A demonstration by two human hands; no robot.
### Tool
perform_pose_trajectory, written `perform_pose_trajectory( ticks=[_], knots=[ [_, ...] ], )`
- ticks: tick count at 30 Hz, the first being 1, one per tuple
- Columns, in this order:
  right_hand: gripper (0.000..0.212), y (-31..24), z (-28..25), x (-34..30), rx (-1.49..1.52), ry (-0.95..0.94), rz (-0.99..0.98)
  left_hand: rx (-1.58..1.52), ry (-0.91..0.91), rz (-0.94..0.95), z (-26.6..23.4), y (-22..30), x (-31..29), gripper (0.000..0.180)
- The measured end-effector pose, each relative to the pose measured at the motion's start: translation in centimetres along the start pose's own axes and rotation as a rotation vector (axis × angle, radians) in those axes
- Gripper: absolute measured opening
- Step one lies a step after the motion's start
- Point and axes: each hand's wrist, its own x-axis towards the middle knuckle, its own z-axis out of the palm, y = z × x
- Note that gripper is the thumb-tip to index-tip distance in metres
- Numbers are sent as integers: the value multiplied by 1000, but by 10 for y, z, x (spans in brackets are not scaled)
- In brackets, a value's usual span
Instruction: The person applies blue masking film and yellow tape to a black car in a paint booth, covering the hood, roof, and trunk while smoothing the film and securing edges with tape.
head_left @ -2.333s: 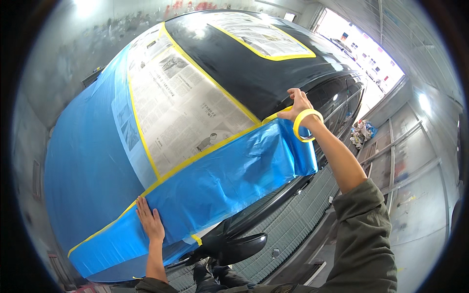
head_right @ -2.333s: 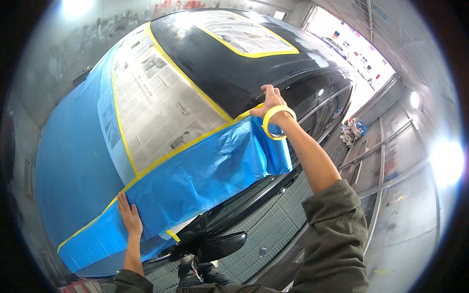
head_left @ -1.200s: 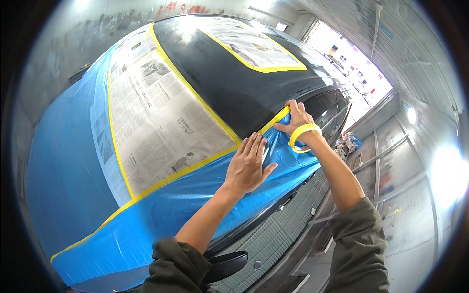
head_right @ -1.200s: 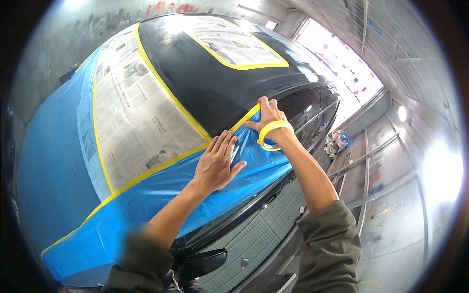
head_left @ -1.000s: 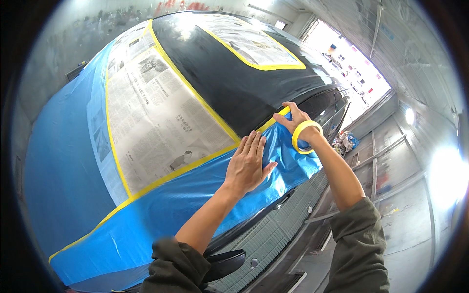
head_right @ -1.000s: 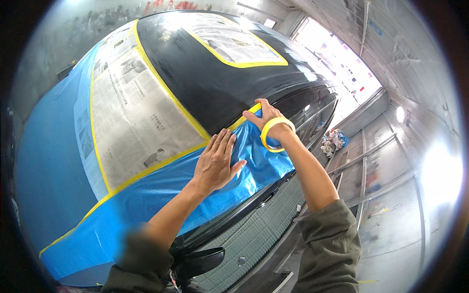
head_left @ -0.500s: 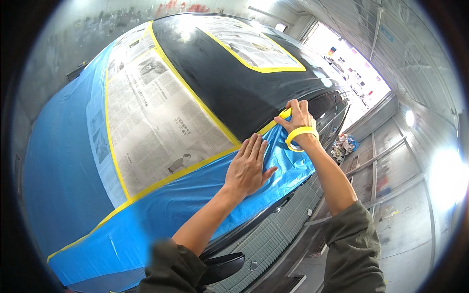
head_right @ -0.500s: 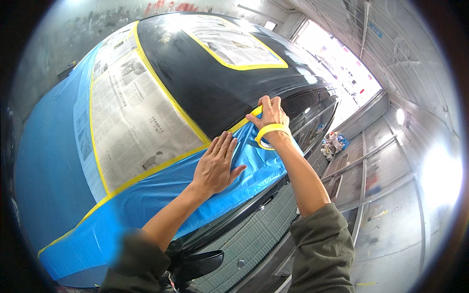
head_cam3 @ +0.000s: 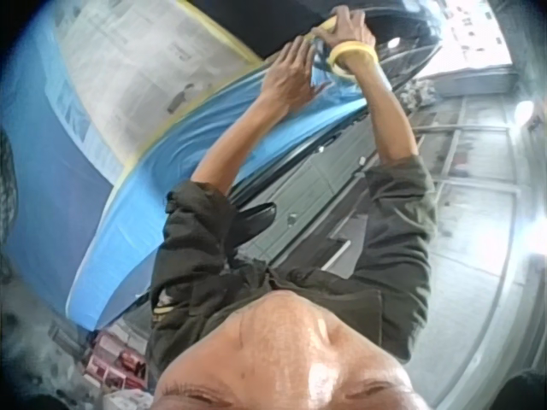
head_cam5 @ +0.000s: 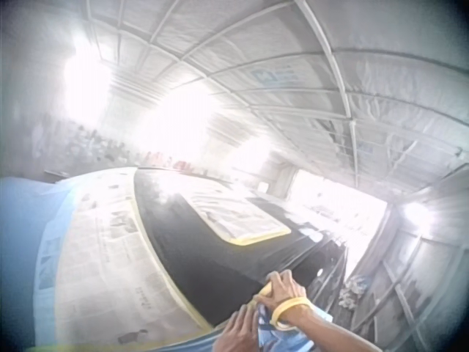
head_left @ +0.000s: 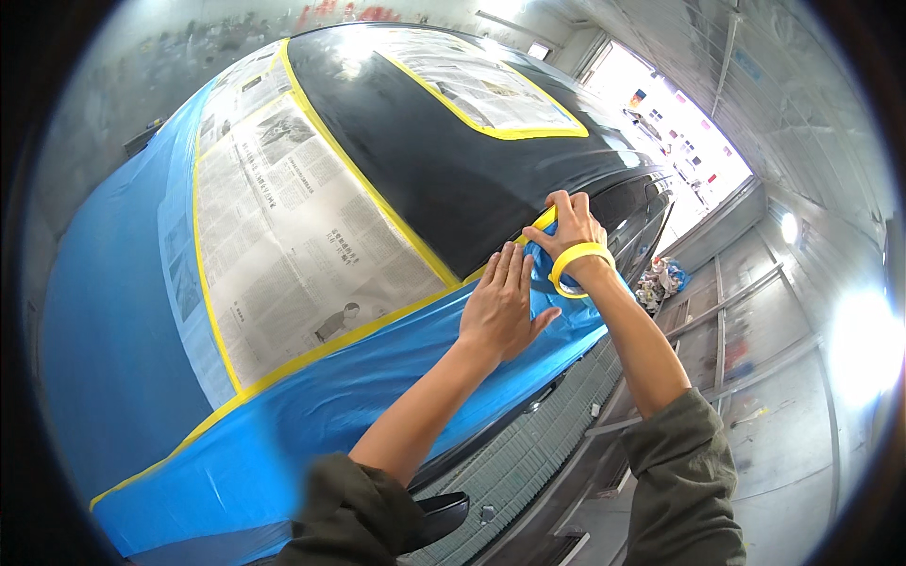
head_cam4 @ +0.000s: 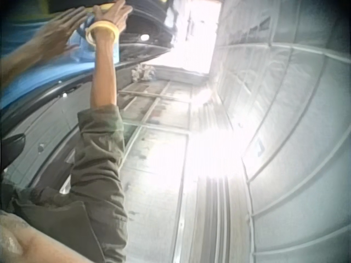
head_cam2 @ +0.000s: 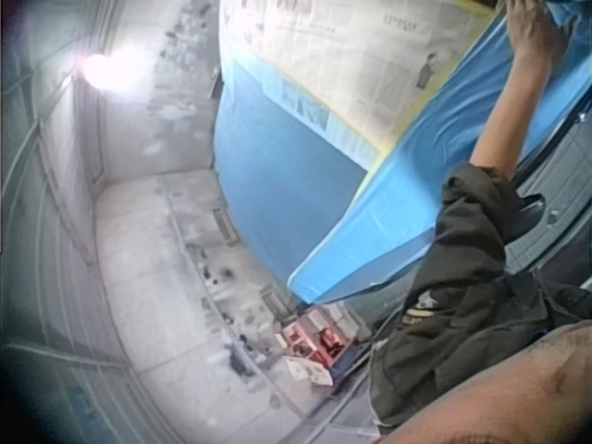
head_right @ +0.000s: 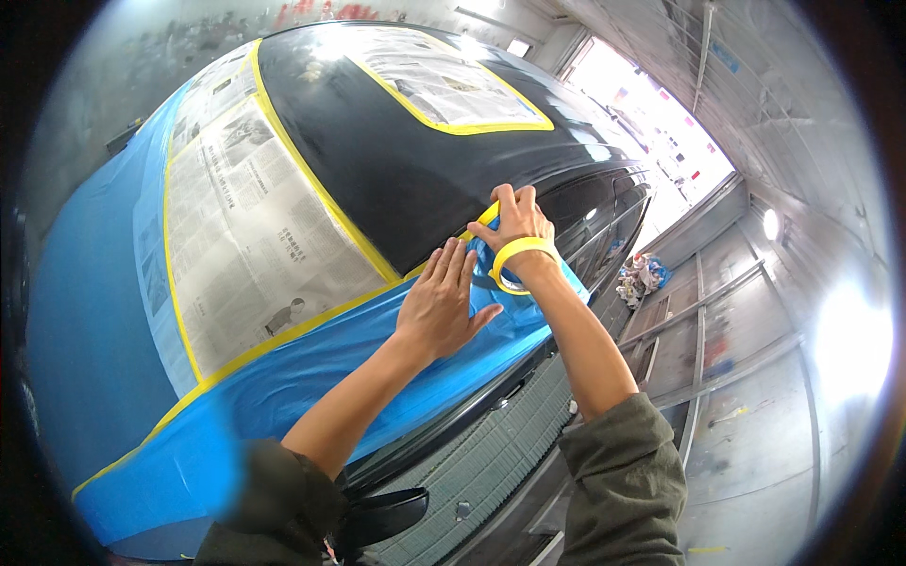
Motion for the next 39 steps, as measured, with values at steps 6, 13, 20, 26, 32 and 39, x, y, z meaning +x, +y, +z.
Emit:
perform_pose_trajectory(
  ticks=[6, 13, 20, 26, 32, 39],
  knots=[
    [50, 39, -4, -11, 423, -119, -169, 34, -27, 16, 13, 7, 21, 93],
    [42, 45, -5, 7, 113, 101, -137, 17, -28, 7, 9, 5, 22, 90],
    [47, 66, 6, 21, 222, -77, -97, 32, -46, 22, 16, 6, 31, 91],
    [41, 85, 2, 37, 114, 61, -229, 26, -67, 33, 22, 10, 50, 91],
    [45, 89, 12, 48, 16, 107, -250, 49, -97, 53, 30, 9, 64, 92],
    [63, 92, 20, 50, 61, 141, -261, 34, -129, 78, 35, 12, 84, 90]
  ],
)
